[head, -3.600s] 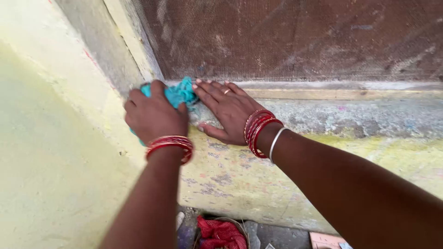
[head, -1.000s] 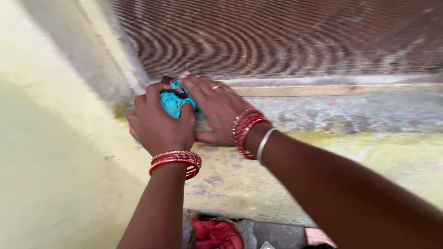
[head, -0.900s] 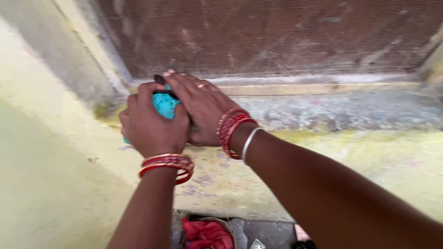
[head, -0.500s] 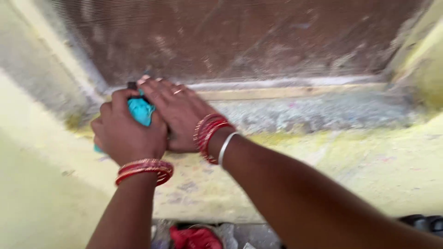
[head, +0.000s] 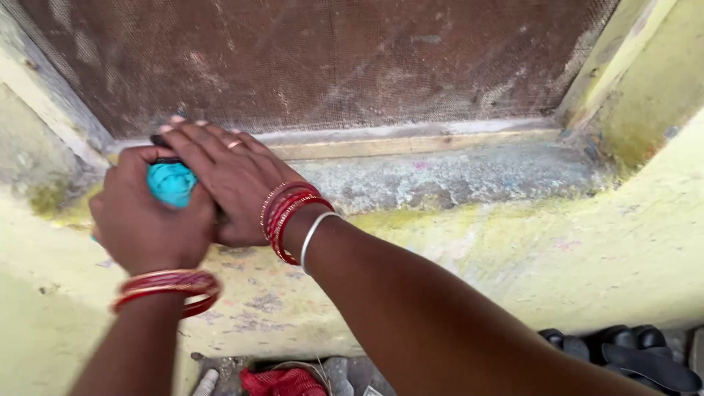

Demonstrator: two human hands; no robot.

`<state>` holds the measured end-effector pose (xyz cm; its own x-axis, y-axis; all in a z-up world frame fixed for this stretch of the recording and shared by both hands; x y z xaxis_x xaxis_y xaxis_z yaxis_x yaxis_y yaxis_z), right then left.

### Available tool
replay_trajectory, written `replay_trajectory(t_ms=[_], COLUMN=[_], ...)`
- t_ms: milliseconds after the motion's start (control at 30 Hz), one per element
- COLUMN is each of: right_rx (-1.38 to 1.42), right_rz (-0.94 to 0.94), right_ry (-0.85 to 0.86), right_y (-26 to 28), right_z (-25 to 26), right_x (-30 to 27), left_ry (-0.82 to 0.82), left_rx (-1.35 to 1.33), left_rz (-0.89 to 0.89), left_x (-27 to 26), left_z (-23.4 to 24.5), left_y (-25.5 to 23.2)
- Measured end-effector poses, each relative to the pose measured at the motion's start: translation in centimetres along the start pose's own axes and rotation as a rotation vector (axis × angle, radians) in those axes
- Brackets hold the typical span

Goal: The person scrubs a window sill with a small abrasive pad, then uses a teal cloth to wipe the sill and adjacent wall. The person repeatedly rubs the same area of the sill and wall throughout the clip.

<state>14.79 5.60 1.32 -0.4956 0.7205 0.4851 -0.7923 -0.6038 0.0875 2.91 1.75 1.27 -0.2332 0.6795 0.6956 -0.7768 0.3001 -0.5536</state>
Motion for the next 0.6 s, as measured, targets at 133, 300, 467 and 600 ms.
replay_trajectory(t_ms=[133, 300, 467, 600], right_rx=[-0.003, 0.064, 0.127, 0.191], right_rz=[0.034, 0.071, 0.064, 0.089], right_ry=[0.042, -0.03, -0.018, -0.081], right_y=[0.2, -0.1, -0.3, -1.1], right_z=[-0.2, -0.4, 0.6, 1.4], right_x=[0.4, 0.5, -0.7, -2.0], left_ry=[0.243, -0.003, 0.129, 0.159], left_rx=[-0.132, 0.267, 0.139, 0.121], left_rz=[0.018, -0.135, -0.132, -0.089], left_x=[0.8, 0.5, 0.5, 0.0], left_z=[0.2, -0.7, -0.4, -1.2], left_y=[1.1, 0.0, 0.0, -1.4])
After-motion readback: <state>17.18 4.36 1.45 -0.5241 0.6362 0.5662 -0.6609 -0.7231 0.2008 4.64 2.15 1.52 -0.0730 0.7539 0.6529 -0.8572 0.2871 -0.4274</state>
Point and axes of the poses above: each hand's wrist, its own x-axis towards the middle knuckle, its own z-axis out of the back of the hand, y = z × x, the point moved 5 cm from there along x, towards the middle knuckle, and after that the axes turned 4 degrees about -z, right-handed, at the moved point
